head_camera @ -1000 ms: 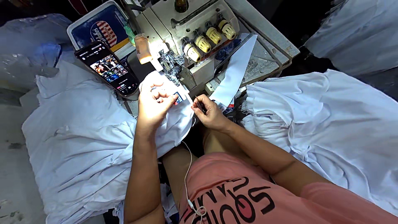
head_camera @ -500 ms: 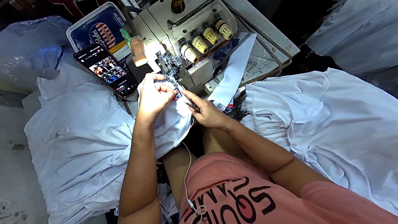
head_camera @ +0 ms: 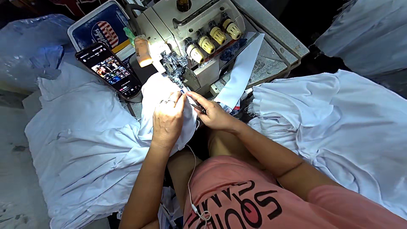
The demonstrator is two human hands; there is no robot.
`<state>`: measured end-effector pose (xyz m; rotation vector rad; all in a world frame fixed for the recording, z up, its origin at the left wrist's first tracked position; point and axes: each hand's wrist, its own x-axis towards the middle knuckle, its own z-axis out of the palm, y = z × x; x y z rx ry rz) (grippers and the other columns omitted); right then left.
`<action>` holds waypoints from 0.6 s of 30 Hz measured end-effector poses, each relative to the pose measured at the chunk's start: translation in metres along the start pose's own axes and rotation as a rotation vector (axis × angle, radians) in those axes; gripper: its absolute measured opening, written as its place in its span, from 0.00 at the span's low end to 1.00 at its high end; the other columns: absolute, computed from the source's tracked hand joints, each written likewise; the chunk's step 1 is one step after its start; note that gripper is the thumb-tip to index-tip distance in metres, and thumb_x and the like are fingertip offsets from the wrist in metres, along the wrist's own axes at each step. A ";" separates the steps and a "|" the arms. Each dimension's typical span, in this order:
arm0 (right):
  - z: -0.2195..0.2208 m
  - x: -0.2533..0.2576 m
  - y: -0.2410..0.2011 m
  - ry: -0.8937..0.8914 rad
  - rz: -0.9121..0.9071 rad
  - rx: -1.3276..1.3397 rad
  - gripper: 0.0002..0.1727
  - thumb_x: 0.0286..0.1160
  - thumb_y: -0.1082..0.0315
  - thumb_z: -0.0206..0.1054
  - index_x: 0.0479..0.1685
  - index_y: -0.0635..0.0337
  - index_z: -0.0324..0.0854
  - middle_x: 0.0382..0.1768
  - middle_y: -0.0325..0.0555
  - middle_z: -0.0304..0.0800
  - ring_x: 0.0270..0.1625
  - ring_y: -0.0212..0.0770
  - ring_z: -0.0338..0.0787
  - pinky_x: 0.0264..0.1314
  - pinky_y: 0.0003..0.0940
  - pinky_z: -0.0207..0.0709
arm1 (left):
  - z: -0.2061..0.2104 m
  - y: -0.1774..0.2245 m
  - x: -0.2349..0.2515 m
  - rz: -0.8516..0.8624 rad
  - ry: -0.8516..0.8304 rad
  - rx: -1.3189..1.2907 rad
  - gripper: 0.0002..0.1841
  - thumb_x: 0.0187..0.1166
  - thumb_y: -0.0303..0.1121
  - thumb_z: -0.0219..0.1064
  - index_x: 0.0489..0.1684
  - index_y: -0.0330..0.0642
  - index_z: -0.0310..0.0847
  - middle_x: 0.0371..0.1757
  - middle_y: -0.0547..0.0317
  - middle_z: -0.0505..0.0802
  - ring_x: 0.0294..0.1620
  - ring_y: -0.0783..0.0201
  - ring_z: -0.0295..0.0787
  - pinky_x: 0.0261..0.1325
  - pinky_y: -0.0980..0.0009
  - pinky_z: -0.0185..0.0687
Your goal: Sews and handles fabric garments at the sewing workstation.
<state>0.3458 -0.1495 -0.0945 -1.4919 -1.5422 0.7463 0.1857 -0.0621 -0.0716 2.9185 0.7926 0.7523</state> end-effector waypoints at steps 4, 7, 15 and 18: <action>0.004 -0.002 0.004 0.042 -0.029 0.057 0.33 0.81 0.78 0.59 0.89 0.66 0.60 0.73 0.57 0.83 0.67 0.48 0.89 0.67 0.46 0.82 | 0.003 0.000 0.000 0.012 0.026 0.023 0.15 0.82 0.20 0.58 0.57 0.31 0.90 0.61 0.41 0.94 0.64 0.44 0.92 0.63 0.51 0.83; 0.007 -0.003 0.004 0.087 -0.014 0.094 0.34 0.80 0.77 0.59 0.89 0.66 0.59 0.58 0.59 0.88 0.48 0.45 0.89 0.52 0.41 0.84 | 0.003 -0.002 0.001 0.017 0.027 0.025 0.14 0.82 0.21 0.59 0.57 0.32 0.90 0.61 0.41 0.94 0.65 0.44 0.91 0.66 0.51 0.82; 0.008 -0.004 0.004 0.095 0.010 0.111 0.34 0.80 0.76 0.59 0.89 0.64 0.58 0.56 0.58 0.89 0.43 0.43 0.88 0.48 0.39 0.84 | 0.002 -0.004 0.004 0.011 0.022 0.036 0.15 0.82 0.21 0.58 0.57 0.32 0.90 0.61 0.41 0.94 0.64 0.43 0.91 0.69 0.47 0.78; 0.008 -0.005 0.004 0.105 0.016 0.099 0.34 0.80 0.76 0.60 0.88 0.64 0.59 0.51 0.57 0.88 0.37 0.42 0.84 0.42 0.39 0.81 | 0.001 -0.003 0.005 0.000 0.013 0.044 0.15 0.83 0.21 0.58 0.58 0.32 0.90 0.61 0.41 0.94 0.65 0.43 0.91 0.69 0.46 0.78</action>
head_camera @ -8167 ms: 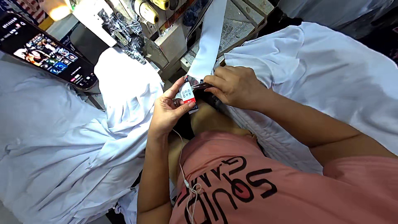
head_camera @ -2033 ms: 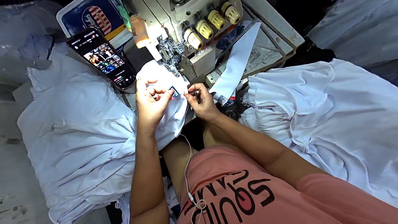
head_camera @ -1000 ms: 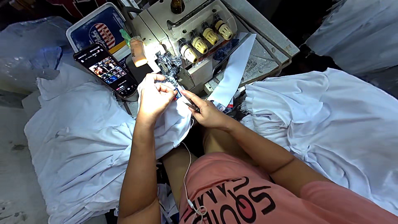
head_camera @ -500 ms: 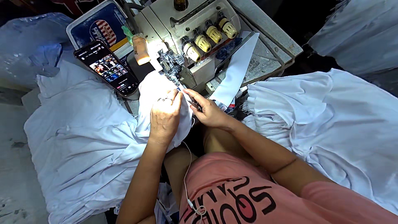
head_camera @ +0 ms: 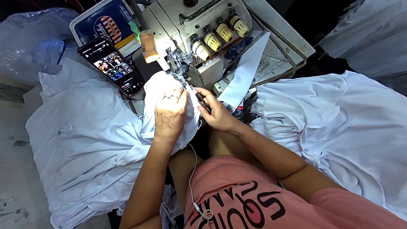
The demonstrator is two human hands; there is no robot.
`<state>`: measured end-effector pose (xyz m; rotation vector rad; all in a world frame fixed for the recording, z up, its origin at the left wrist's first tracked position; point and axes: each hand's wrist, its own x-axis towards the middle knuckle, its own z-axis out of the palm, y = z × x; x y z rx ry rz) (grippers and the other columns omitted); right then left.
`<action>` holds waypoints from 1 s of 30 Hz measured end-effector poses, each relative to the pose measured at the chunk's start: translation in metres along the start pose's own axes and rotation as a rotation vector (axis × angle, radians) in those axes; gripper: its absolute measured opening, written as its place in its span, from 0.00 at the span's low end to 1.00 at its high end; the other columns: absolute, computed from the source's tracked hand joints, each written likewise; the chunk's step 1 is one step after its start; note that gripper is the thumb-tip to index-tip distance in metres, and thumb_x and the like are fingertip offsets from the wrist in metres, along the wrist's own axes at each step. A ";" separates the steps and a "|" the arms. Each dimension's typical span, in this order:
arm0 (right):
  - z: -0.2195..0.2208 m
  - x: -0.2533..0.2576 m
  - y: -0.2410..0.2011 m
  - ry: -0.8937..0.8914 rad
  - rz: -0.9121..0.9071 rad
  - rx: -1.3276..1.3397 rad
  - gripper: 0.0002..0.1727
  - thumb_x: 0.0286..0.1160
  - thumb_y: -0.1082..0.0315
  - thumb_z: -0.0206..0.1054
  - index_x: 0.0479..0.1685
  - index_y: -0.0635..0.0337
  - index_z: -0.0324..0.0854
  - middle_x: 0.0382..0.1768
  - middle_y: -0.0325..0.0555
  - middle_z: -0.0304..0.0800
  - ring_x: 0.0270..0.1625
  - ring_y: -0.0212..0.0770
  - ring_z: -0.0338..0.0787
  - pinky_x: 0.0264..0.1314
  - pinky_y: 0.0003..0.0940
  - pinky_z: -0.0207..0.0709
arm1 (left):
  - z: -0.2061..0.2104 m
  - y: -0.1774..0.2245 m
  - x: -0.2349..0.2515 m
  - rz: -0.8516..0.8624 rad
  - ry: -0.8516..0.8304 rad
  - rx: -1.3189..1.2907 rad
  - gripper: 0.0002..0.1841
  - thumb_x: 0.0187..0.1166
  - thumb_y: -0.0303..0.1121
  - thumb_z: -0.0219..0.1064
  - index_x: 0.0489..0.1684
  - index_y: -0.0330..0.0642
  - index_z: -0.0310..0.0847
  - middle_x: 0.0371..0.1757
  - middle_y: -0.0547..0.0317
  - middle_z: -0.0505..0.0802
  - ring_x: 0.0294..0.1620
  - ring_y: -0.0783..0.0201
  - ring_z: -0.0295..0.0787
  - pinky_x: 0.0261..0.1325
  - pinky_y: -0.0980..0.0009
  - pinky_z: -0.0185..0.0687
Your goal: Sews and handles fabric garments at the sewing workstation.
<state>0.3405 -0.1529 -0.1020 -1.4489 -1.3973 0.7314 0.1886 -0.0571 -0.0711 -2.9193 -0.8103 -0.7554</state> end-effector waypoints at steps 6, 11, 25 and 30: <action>-0.001 -0.002 -0.004 0.010 -0.008 0.004 0.34 0.79 0.77 0.61 0.88 0.65 0.59 0.57 0.58 0.87 0.40 0.41 0.85 0.44 0.37 0.81 | 0.001 0.001 0.000 -0.017 -0.009 0.019 0.15 0.82 0.22 0.59 0.57 0.34 0.91 0.60 0.42 0.94 0.63 0.43 0.92 0.65 0.46 0.79; -0.001 -0.003 -0.006 0.026 -0.002 0.019 0.34 0.78 0.78 0.61 0.87 0.64 0.60 0.48 0.56 0.87 0.35 0.40 0.81 0.38 0.35 0.79 | -0.004 0.009 -0.001 -0.054 -0.096 0.023 0.21 0.90 0.37 0.53 0.65 0.33 0.86 0.69 0.40 0.90 0.72 0.42 0.86 0.70 0.42 0.74; 0.006 0.020 0.013 0.113 -0.072 0.095 0.31 0.78 0.75 0.61 0.83 0.70 0.65 0.38 0.52 0.85 0.34 0.35 0.82 0.43 0.31 0.80 | 0.000 -0.001 0.000 -0.108 -0.152 -0.081 0.22 0.91 0.38 0.53 0.74 0.36 0.81 0.78 0.37 0.83 0.82 0.40 0.75 0.81 0.42 0.66; 0.004 0.021 0.015 0.100 -0.056 0.112 0.31 0.78 0.74 0.62 0.83 0.69 0.64 0.39 0.51 0.86 0.35 0.37 0.85 0.44 0.34 0.82 | -0.002 0.022 -0.020 -0.107 -0.247 0.012 0.40 0.68 0.54 0.62 0.79 0.34 0.74 0.86 0.32 0.71 0.88 0.31 0.61 0.76 0.23 0.54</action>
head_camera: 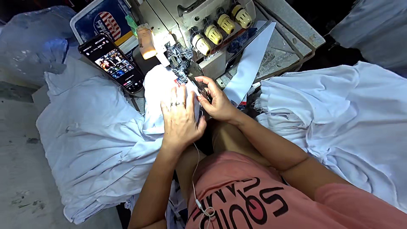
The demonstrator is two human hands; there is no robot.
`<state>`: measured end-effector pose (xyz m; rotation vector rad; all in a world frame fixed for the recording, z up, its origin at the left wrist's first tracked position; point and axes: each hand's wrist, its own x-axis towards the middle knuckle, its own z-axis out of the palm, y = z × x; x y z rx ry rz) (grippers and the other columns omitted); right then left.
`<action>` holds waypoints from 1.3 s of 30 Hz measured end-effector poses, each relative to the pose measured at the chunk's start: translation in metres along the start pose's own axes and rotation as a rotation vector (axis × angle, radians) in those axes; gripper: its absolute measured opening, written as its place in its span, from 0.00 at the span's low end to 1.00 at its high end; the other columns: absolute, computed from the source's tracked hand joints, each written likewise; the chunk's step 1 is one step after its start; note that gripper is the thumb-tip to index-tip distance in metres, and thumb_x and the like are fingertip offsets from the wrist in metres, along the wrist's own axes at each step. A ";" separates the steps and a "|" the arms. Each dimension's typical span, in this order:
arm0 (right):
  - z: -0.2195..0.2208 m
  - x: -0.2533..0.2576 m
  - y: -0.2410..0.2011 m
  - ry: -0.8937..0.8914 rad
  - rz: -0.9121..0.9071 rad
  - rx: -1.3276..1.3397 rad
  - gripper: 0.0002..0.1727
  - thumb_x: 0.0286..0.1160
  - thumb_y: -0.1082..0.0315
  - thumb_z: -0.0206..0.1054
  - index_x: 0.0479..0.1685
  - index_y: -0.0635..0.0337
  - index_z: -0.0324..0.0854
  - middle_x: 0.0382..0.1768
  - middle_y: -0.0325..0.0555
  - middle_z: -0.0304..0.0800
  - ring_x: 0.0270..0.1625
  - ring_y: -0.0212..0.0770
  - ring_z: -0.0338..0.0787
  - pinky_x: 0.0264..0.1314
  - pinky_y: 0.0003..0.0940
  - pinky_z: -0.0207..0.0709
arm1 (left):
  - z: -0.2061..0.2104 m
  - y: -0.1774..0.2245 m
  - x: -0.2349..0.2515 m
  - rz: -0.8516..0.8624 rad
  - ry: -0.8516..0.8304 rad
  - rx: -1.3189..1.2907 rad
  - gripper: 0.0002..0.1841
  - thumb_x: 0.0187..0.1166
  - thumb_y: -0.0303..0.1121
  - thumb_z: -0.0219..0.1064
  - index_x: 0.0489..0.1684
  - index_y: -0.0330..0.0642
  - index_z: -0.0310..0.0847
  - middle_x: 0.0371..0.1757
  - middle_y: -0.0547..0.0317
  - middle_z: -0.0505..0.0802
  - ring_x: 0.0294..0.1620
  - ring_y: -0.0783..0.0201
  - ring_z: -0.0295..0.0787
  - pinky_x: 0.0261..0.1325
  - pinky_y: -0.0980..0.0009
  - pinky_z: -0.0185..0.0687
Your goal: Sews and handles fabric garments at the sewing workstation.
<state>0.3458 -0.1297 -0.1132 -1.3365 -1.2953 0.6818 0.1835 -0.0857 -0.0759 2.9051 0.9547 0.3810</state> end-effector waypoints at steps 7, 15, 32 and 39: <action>0.002 -0.003 -0.006 0.026 -0.030 -0.033 0.29 0.80 0.73 0.63 0.81 0.70 0.67 0.40 0.51 0.86 0.35 0.34 0.82 0.44 0.29 0.80 | -0.011 -0.011 0.005 -0.063 0.012 0.006 0.25 0.80 0.20 0.55 0.77 0.37 0.78 0.81 0.43 0.81 0.82 0.38 0.75 0.69 0.28 0.68; -0.006 -0.033 -0.006 -0.028 -0.012 -0.091 0.37 0.83 0.48 0.59 0.82 0.69 0.63 0.27 0.37 0.74 0.26 0.30 0.73 0.29 0.27 0.72 | -0.012 -0.031 0.013 -0.143 0.110 -0.106 0.25 0.82 0.24 0.50 0.78 0.30 0.75 0.79 0.36 0.81 0.76 0.34 0.77 0.79 0.41 0.62; -0.012 -0.036 -0.016 0.008 -0.158 -0.464 0.21 0.81 0.62 0.67 0.67 0.64 0.83 0.48 0.55 0.90 0.37 0.48 0.90 0.36 0.44 0.83 | -0.033 -0.103 0.044 -0.083 -0.025 -0.293 0.16 0.81 0.34 0.58 0.51 0.27 0.82 0.74 0.27 0.76 0.74 0.33 0.76 0.72 0.38 0.70; -0.019 0.007 -0.037 -0.020 -0.298 -0.886 0.19 0.86 0.64 0.61 0.67 0.65 0.85 0.42 0.60 0.89 0.39 0.60 0.91 0.33 0.50 0.81 | -0.047 -0.092 0.012 -0.234 -0.043 -0.301 0.24 0.82 0.33 0.65 0.74 0.30 0.72 0.40 0.36 0.88 0.35 0.43 0.85 0.43 0.43 0.79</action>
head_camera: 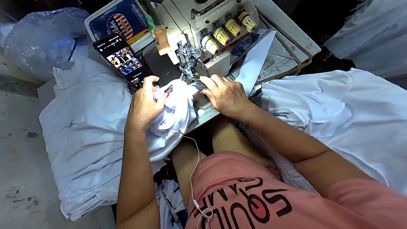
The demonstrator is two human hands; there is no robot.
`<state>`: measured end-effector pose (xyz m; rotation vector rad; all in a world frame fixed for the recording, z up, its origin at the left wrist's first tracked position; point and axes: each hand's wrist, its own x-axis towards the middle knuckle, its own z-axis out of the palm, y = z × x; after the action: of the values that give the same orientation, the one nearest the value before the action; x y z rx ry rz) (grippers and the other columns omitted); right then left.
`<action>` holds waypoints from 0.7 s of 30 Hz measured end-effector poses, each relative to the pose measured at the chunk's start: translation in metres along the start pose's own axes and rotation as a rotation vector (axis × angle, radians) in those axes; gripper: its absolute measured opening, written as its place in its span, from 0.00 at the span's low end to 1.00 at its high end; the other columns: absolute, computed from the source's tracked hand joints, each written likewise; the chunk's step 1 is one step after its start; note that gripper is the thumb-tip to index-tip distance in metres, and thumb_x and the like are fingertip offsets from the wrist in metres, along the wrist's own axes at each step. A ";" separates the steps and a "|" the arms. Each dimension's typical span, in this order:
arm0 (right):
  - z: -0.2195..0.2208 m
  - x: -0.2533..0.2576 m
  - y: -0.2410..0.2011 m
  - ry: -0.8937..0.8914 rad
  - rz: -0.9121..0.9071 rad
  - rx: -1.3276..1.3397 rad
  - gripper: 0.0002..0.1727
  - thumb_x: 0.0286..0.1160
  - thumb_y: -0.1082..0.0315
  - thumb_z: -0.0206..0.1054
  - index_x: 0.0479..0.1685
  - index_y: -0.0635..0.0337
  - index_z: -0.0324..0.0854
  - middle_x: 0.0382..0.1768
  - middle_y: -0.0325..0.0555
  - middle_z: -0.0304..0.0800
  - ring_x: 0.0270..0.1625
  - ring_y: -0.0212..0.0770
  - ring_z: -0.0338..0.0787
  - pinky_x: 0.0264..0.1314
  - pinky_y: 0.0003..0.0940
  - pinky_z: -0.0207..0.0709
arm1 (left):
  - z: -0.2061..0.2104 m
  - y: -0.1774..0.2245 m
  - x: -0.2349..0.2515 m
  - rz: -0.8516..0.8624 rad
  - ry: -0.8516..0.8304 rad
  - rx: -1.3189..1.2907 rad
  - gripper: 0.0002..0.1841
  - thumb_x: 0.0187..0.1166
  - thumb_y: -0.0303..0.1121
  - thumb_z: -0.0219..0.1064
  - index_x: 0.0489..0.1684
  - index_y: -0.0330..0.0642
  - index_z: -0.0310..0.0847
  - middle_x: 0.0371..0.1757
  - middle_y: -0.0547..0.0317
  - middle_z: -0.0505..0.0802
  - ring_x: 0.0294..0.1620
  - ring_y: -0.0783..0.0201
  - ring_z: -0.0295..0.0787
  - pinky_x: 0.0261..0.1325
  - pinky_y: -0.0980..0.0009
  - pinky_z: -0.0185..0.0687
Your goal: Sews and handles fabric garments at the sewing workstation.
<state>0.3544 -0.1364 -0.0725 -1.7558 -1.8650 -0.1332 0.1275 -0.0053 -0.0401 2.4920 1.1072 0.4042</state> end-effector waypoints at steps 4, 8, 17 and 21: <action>-0.003 0.023 -0.009 -0.074 -0.024 -0.185 0.17 0.84 0.71 0.59 0.66 0.65 0.85 0.43 0.61 0.89 0.41 0.62 0.91 0.33 0.49 0.79 | -0.003 0.000 -0.010 0.079 0.033 0.010 0.17 0.83 0.37 0.64 0.44 0.29 0.90 0.44 0.36 0.91 0.47 0.41 0.88 0.51 0.41 0.77; 0.002 0.038 -0.015 -0.133 -0.085 -0.264 0.19 0.78 0.79 0.57 0.65 0.66 0.84 0.44 0.62 0.88 0.40 0.61 0.89 0.33 0.48 0.76 | -0.003 -0.005 -0.017 0.178 0.086 -0.151 0.15 0.82 0.38 0.64 0.39 0.33 0.90 0.45 0.49 0.93 0.38 0.69 0.84 0.43 0.71 0.77; 0.011 0.043 -0.012 -0.122 -0.190 -0.248 0.18 0.77 0.80 0.58 0.62 0.66 0.86 0.42 0.62 0.88 0.37 0.62 0.89 0.28 0.49 0.74 | 0.010 0.006 -0.036 0.041 0.137 -0.587 0.04 0.81 0.30 0.67 0.42 0.38 0.83 0.33 0.72 0.89 0.28 0.86 0.84 0.34 0.87 0.82; 0.013 0.037 -0.007 -0.093 -0.145 -0.117 0.17 0.79 0.77 0.57 0.60 0.63 0.87 0.40 0.62 0.88 0.36 0.63 0.90 0.28 0.52 0.75 | 0.021 0.012 -0.049 -0.071 0.171 -0.847 0.05 0.80 0.22 0.67 0.41 0.44 0.80 0.33 0.73 0.94 0.30 0.77 0.93 0.35 0.79 0.91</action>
<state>0.3441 -0.0989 -0.0635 -1.7282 -2.0903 -0.2235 0.1126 -0.0546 -0.0586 1.6889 0.8308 0.8651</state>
